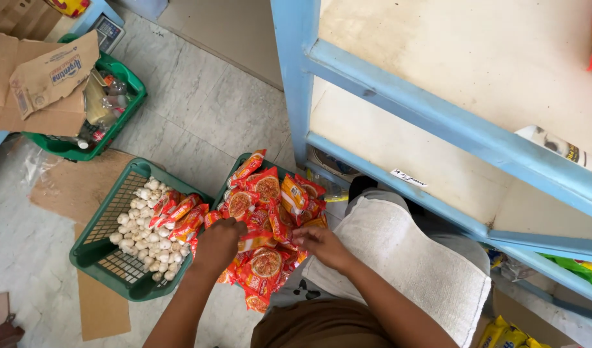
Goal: Organizing and stocking instant noodle packets onto shelves in a grocery store.
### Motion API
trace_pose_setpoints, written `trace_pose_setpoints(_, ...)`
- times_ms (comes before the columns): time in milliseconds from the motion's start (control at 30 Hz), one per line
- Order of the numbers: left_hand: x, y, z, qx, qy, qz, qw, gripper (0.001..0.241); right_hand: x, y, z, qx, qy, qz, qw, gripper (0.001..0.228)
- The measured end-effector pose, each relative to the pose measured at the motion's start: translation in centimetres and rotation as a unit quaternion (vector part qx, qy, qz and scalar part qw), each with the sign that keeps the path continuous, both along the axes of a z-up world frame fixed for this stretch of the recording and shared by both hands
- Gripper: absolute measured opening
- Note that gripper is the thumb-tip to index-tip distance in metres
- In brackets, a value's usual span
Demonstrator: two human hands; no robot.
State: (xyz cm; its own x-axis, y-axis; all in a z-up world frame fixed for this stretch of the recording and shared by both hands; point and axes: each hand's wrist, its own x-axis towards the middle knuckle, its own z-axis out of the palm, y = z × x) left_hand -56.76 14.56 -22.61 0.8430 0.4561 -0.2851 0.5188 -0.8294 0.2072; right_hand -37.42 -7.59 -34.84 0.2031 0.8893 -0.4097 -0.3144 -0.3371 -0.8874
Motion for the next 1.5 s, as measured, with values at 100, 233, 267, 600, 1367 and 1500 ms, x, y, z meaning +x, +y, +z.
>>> trace_pose_setpoints(100, 2.3, -2.5, 4.6, -0.035, -0.101, -0.006, 0.994, 0.023, 0.3, 2.4, 8.0, -0.236, 0.163, -0.028, 0.958, 0.044)
trace_pose_setpoints(233, 4.0, -5.6, 6.6, -0.091, -0.204, -0.084, 0.971, 0.026, 0.8, 1.8, 5.3, -0.060, 0.458, -0.019, 0.887, 0.074)
trace_pose_setpoints(267, 4.2, -6.4, 6.6, -0.117, -0.212, -0.111, 0.964, 0.026, 0.9, 1.7, 5.9, -0.049, 0.417, -0.097, 0.902, 0.058)
trace_pose_setpoints(600, 8.2, -6.6, 3.2, -0.311, -0.415, 0.228, 0.824, 0.042, 3.1, -1.9, 9.3, 0.056, 0.213, -0.227, 0.949, 0.060)
trace_pose_setpoints(1367, 14.6, -13.2, 3.6, -0.618, -0.300, 0.120, 0.716, 0.014, 4.3, -10.9, 16.0, 0.069, -0.125, -0.294, 0.945, 0.014)
trace_pose_setpoints(1500, 15.3, -14.1, 6.0, -0.623, -0.308, 0.064, 0.716, 0.012, 4.4, -11.1, 17.9, 0.108, -0.208, -0.302, 0.924, 0.012)
